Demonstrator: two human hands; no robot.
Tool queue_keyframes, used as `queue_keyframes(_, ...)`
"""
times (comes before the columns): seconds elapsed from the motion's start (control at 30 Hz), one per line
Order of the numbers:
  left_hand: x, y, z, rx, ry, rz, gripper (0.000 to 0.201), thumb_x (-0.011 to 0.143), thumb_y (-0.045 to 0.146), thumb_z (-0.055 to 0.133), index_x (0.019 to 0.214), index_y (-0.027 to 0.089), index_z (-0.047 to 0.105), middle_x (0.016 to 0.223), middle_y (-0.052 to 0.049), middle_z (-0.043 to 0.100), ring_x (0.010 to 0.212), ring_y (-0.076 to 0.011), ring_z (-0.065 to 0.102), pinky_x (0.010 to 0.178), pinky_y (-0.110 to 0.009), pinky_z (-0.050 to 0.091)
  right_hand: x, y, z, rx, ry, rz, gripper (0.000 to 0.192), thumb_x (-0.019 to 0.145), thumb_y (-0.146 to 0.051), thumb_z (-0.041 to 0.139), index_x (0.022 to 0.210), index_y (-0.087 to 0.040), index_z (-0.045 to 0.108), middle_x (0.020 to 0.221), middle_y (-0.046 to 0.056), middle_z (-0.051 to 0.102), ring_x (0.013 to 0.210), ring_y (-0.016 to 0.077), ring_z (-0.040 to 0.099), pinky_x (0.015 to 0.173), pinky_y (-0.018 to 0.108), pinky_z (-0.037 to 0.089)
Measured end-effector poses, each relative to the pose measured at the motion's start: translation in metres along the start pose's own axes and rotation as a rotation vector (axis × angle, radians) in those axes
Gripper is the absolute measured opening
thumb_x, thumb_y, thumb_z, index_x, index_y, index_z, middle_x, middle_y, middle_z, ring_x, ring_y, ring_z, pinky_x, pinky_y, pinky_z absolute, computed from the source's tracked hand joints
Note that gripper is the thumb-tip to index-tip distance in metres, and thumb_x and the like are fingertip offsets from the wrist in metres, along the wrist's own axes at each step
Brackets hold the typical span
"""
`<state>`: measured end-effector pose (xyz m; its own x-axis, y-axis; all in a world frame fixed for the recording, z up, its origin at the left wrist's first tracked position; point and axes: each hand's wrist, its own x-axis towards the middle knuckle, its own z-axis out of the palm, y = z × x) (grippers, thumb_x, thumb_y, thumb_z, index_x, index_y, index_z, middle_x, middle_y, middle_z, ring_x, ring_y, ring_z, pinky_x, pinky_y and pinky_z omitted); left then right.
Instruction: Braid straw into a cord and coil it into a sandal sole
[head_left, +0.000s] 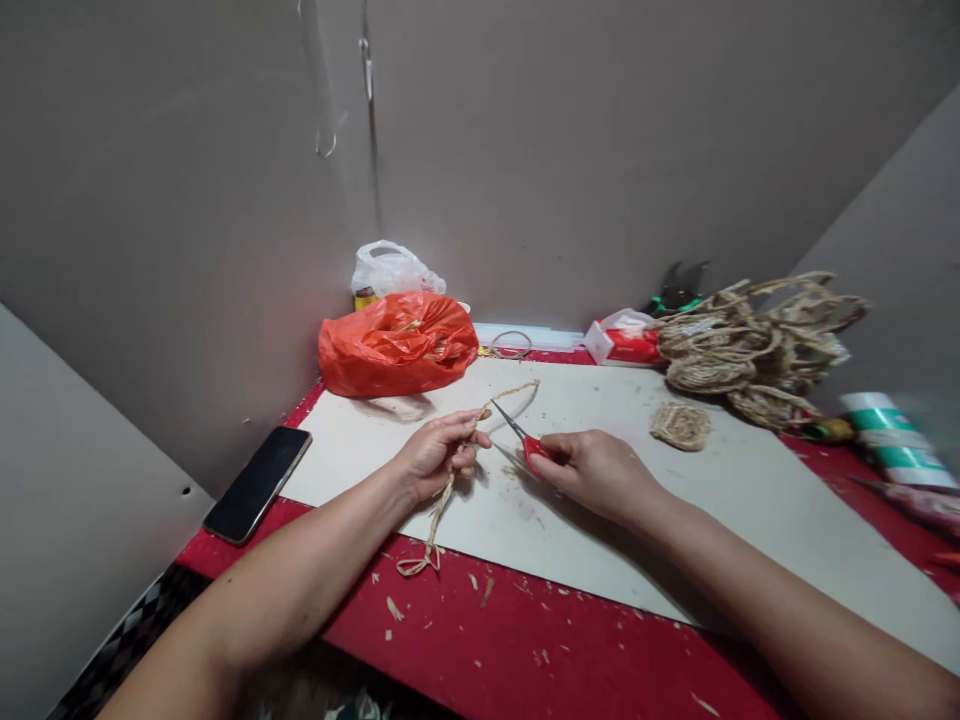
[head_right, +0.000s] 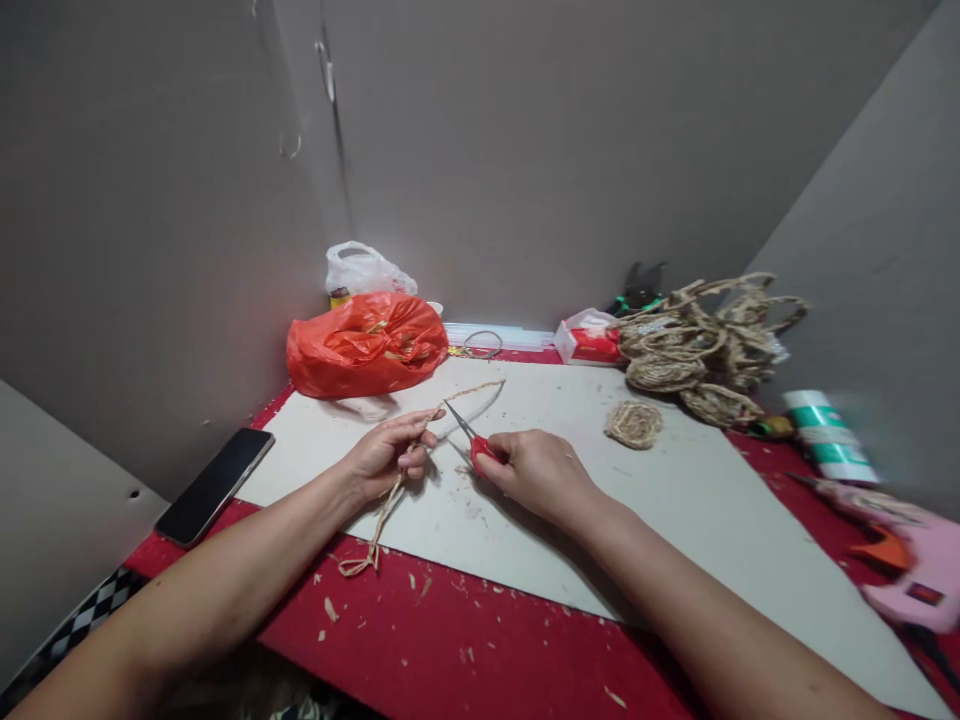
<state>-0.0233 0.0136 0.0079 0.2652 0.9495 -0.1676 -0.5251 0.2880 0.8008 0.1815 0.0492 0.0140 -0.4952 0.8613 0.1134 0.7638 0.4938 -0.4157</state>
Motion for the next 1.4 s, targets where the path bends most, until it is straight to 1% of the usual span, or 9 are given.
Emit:
queue_keyframes(0.2, -0.001, 0.001, 0.002, 0.012, 0.014, 0.033, 0.022, 0.080, 0.015, 0.059, 0.101, 0.014, 0.056, 0.072, 0.001, 0.060, 0.037, -0.0004, 0.033, 0.040, -0.015, 0.029, 0.003, -0.003, -0.002, 0.635, -0.273, 0.102, 0.051, 0.067, -0.057, 0.062, 0.046, -0.021, 0.033, 0.041, -0.006, 0.030, 0.042, 0.0059, 0.022, 0.045, 0.026, 0.015)
queue_keyframes(0.37, -0.001, 0.001, 0.003, 0.048, -0.002, 0.034, 0.020, 0.080, 0.015, 0.059, 0.099, 0.014, 0.055, 0.074, -0.001, 0.063, 0.036, -0.0007, 0.034, 0.040, -0.016, 0.031, 0.002, -0.004, -0.004, 0.743, -0.424, 0.121, 0.053, 0.069, -0.060, 0.063, 0.049, -0.021, 0.033, 0.038, -0.009, 0.025, 0.037, 0.0049, 0.020, 0.042, 0.026, 0.011)
queue_keyframes(0.43, -0.001, 0.001, 0.003, 0.059, -0.004, 0.032, 0.022, 0.081, 0.015, 0.058, 0.103, 0.014, 0.055, 0.074, -0.001, 0.064, 0.036, -0.0008, 0.033, 0.040, -0.016, 0.031, 0.002, -0.002, -0.003, 0.710, -0.362, 0.095, 0.052, 0.069, -0.060, 0.062, 0.049, -0.021, 0.034, 0.040, -0.008, 0.027, 0.039, 0.0054, 0.022, 0.043, 0.026, 0.013)
queue_keyframes(0.5, -0.001, 0.002, 0.003, 0.063, -0.010, 0.036, 0.027, 0.081, 0.015, 0.058, 0.108, 0.015, 0.054, 0.073, -0.001, 0.064, 0.035, -0.0008, 0.033, 0.039, -0.016, 0.030, 0.002, -0.001, -0.002, 0.619, -0.219, 0.054, 0.050, 0.071, -0.059, 0.060, 0.049, -0.020, 0.036, 0.043, -0.007, 0.030, 0.043, 0.0068, 0.025, 0.045, 0.026, 0.017)
queue_keyframes(0.63, -0.001, 0.002, 0.003, 0.065, -0.011, 0.024, 0.034, 0.081, 0.015, 0.057, 0.115, 0.014, 0.052, 0.070, 0.000, 0.063, 0.034, -0.0012, 0.032, 0.037, -0.016, 0.028, -0.001, -0.003, -0.008, 0.142, 0.042, 0.008, 0.034, 0.075, -0.044, 0.054, 0.052, -0.019, 0.046, 0.046, -0.003, 0.040, 0.047, 0.0102, 0.034, 0.050, 0.027, 0.023)
queue_keyframes(0.73, -0.002, 0.002, 0.006, 0.095, 0.003, 0.002, 0.037, 0.082, 0.013, 0.055, 0.118, 0.014, 0.051, 0.068, 0.001, 0.063, 0.033, -0.0019, 0.032, 0.035, -0.016, 0.027, -0.006, -0.009, -0.015, -0.187, 0.109, -0.038, 0.026, 0.075, -0.038, 0.054, 0.057, -0.019, 0.055, 0.050, 0.000, 0.052, 0.048, 0.0123, 0.041, 0.052, 0.027, 0.023)
queue_keyframes(0.87, -0.004, 0.002, 0.011, 0.136, 0.012, -0.028, 0.044, 0.082, 0.012, 0.054, 0.125, 0.013, 0.048, 0.067, 0.000, 0.063, 0.032, -0.0026, 0.033, 0.035, -0.016, 0.027, -0.008, -0.012, -0.017, -0.381, 0.132, -0.081, 0.029, 0.077, -0.042, 0.051, 0.066, -0.019, 0.064, 0.059, 0.006, 0.065, 0.052, 0.0159, 0.052, 0.053, 0.028, 0.022)
queue_keyframes(1.07, -0.004, 0.000, 0.011, 0.183, 0.004, -0.024, 0.049, 0.082, 0.013, 0.054, 0.131, 0.013, 0.045, 0.067, 0.000, 0.063, 0.032, -0.0026, 0.032, 0.034, -0.017, 0.029, -0.006, -0.007, -0.014, -0.447, 0.131, -0.077, 0.032, 0.078, -0.045, 0.051, 0.070, -0.018, 0.068, 0.062, 0.008, 0.068, 0.054, 0.0175, 0.054, 0.052, 0.029, 0.019)
queue_keyframes(1.4, -0.003, 0.000, 0.009, 0.204, 0.000, -0.020, 0.055, 0.081, 0.010, 0.052, 0.134, 0.015, 0.043, 0.064, 0.003, 0.059, 0.031, -0.0011, 0.026, 0.035, -0.017, 0.030, 0.003, 0.010, -0.012, -0.198, 0.112, -0.049, 0.031, 0.083, -0.034, 0.050, 0.059, -0.021, 0.064, 0.053, 0.002, 0.061, 0.047, 0.0116, 0.041, 0.051, 0.028, 0.024)
